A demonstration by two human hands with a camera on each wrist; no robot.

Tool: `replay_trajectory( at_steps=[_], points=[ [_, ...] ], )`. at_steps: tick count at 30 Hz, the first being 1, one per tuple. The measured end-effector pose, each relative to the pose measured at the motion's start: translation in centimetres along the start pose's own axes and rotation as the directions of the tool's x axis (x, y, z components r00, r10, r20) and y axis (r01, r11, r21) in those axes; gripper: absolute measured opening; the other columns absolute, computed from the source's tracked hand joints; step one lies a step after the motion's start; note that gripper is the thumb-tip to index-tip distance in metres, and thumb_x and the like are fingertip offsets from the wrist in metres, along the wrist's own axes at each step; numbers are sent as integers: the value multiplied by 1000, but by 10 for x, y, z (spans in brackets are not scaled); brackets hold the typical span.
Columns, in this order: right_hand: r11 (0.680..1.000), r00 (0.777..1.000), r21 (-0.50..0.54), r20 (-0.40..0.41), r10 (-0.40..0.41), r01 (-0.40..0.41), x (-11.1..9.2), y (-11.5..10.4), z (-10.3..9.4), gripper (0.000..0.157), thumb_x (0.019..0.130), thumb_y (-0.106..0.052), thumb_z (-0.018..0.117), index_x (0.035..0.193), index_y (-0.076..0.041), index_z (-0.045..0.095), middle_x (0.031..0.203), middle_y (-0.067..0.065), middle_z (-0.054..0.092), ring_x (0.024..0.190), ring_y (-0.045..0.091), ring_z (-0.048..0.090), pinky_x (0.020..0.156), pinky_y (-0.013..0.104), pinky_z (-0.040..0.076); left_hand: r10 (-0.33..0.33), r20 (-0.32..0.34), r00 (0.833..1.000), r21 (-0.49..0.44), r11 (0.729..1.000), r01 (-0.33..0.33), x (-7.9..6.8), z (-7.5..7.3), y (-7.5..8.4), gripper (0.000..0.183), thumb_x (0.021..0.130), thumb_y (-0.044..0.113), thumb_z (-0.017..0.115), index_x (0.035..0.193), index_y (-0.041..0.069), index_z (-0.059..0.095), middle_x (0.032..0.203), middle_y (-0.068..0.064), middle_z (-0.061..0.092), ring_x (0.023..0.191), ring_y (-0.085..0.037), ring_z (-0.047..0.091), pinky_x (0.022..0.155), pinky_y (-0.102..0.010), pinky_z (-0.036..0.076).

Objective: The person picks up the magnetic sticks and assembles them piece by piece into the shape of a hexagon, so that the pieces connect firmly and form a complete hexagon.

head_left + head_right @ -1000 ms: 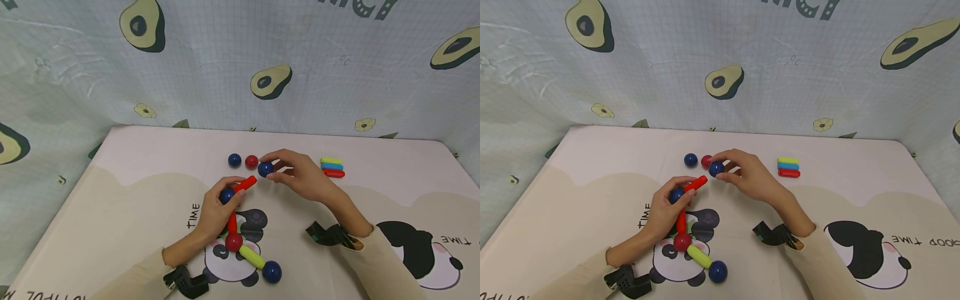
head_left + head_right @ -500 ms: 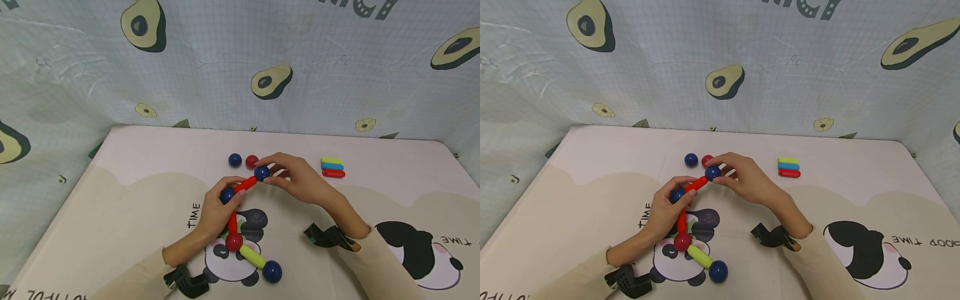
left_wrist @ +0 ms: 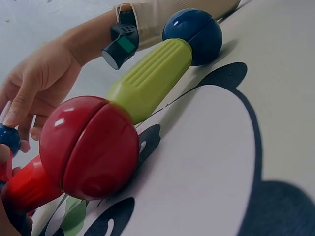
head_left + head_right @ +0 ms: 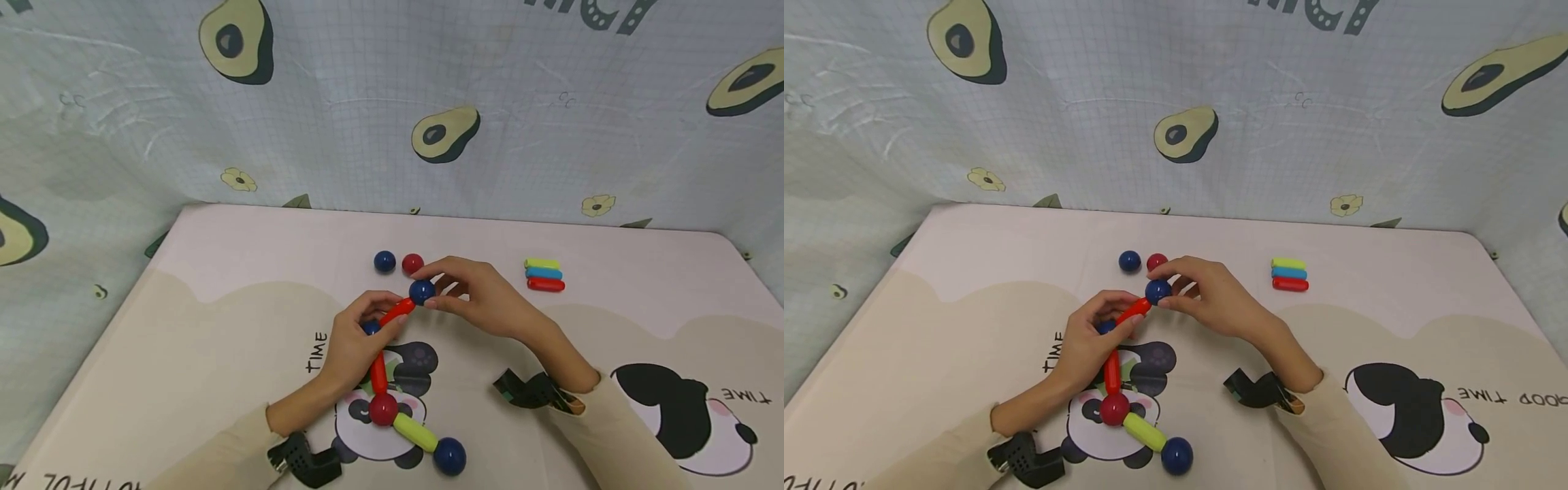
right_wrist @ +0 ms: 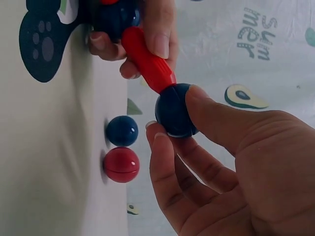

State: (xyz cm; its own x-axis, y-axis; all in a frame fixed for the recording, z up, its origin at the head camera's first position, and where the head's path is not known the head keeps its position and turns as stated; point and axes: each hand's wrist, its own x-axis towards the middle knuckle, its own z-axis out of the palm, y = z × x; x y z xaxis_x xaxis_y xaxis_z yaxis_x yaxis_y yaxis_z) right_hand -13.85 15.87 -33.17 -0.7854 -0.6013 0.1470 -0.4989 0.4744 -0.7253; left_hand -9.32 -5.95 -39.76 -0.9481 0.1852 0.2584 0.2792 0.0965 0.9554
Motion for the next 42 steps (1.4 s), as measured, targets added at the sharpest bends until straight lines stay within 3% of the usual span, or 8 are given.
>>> replay_trajectory(
  at_steps=[11,17,22,29,36,42],
  points=[
    [1000,1000,3,8,13,-13,-3,-2,1,42,84,-12,73,125,-14,61,118,-1,62,97,14,62,83,32,52,-4,10,1000,-1,1000,4,-2,0,0,30,87,13,71,116,14,64,99,1,67,79,-17,65,69,-27,54],
    [998,998,-33,-17,56,-56,-16,2,-14,42,85,-13,73,125,-14,61,118,1,62,96,13,62,82,33,52,-17,11,1000,10,1000,17,-2,3,1,30,87,16,72,116,14,65,100,3,67,80,-16,62,69,-25,53],
    [987,990,-125,-112,83,-97,-36,18,-34,38,85,-12,72,122,-16,62,115,3,64,93,10,61,78,29,53,-21,-3,1000,32,999,21,-2,3,2,29,86,17,72,114,16,66,101,5,67,82,-15,61,69,-24,51],
    [970,958,-197,-275,85,-143,-62,39,-50,32,86,-11,72,117,-16,65,104,0,65,86,6,58,72,19,49,-4,-14,1000,42,999,4,-2,0,2,29,86,14,73,114,16,66,101,4,68,81,-16,61,68,-24,51],
    [949,938,-278,-343,45,-147,-84,56,-56,35,80,-6,77,112,-12,67,103,1,66,83,6,56,70,14,47,2,-12,1000,25,1000,-2,-2,0,0,29,86,14,73,114,15,66,100,3,67,78,-17,60,65,-24,51],
    [937,921,-294,-384,63,-187,-103,68,-63,36,78,-5,78,111,-12,66,104,2,65,87,10,54,67,12,45,0,-6,1000,24,1000,0,-2,1,1,29,87,14,72,114,15,65,101,4,67,79,-18,61,66,-25,52]
  ],
)
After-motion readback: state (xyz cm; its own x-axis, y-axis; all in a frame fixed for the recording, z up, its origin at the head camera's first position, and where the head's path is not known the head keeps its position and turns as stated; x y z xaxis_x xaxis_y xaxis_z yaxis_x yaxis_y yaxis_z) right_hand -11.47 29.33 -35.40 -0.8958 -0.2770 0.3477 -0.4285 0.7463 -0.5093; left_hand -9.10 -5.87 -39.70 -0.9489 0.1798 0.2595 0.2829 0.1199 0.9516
